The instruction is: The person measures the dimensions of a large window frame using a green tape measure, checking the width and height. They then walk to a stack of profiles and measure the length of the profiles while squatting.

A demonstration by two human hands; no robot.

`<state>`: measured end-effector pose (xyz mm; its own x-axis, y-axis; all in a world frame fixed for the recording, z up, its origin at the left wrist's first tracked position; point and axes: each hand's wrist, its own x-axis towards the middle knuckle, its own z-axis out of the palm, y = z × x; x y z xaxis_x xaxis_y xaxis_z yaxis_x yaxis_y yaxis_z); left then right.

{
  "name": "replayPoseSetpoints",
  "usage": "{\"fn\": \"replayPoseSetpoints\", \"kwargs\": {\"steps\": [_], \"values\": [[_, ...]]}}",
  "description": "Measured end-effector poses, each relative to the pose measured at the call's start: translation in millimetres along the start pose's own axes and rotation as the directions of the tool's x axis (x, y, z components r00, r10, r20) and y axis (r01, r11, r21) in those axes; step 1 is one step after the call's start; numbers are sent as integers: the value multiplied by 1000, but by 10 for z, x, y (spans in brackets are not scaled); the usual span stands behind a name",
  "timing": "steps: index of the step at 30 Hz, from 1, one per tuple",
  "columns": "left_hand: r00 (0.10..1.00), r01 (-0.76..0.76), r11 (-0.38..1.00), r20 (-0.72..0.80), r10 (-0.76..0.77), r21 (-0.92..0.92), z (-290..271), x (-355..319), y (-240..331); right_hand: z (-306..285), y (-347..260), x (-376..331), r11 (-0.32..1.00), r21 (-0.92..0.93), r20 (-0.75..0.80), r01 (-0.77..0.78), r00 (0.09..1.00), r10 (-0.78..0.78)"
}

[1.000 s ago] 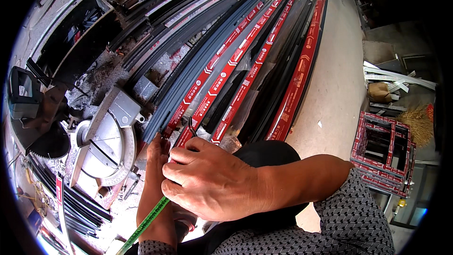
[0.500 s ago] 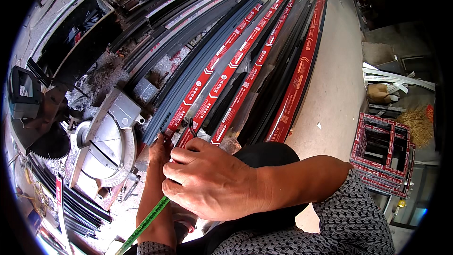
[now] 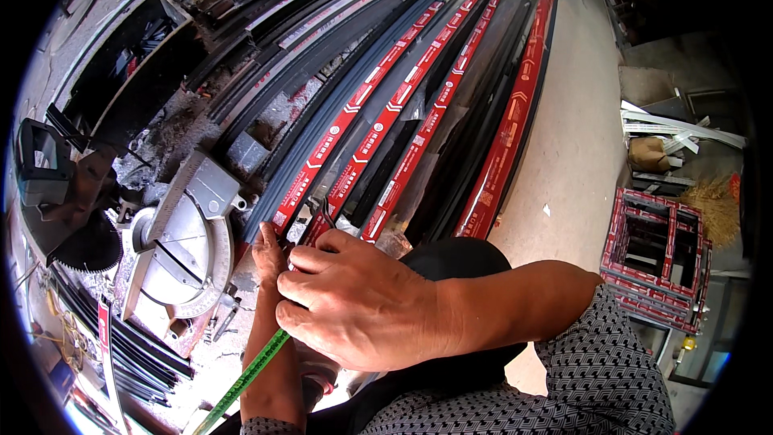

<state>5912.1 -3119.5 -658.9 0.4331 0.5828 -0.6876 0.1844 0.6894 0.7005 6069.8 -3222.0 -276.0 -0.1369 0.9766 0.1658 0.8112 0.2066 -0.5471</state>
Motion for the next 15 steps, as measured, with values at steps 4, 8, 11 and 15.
{"fn": "replayPoseSetpoints", "kwargs": {"steps": [4, 8, 11, 15], "values": [[993, -104, 994, -56, 103, -14, 148, -141, 237, 5, 12, -9, 1000, 7, -16, 4, 1000, -4], [958, -256, 965, -150, 245, -58, 316, -308, 590, 3, 17, -22, 1000, 7, -2, -7, 1000, 7], [957, -290, 944, -79, 280, -157, 296, -349, 840, -3, 13, -16, 1000, -6, 28, -2, 1000, 2], [903, -428, 898, -11, 429, -104, 298, -413, 1153, 18, 20, -14, 1000, -8, 9, -4, 1000, 4]]}}
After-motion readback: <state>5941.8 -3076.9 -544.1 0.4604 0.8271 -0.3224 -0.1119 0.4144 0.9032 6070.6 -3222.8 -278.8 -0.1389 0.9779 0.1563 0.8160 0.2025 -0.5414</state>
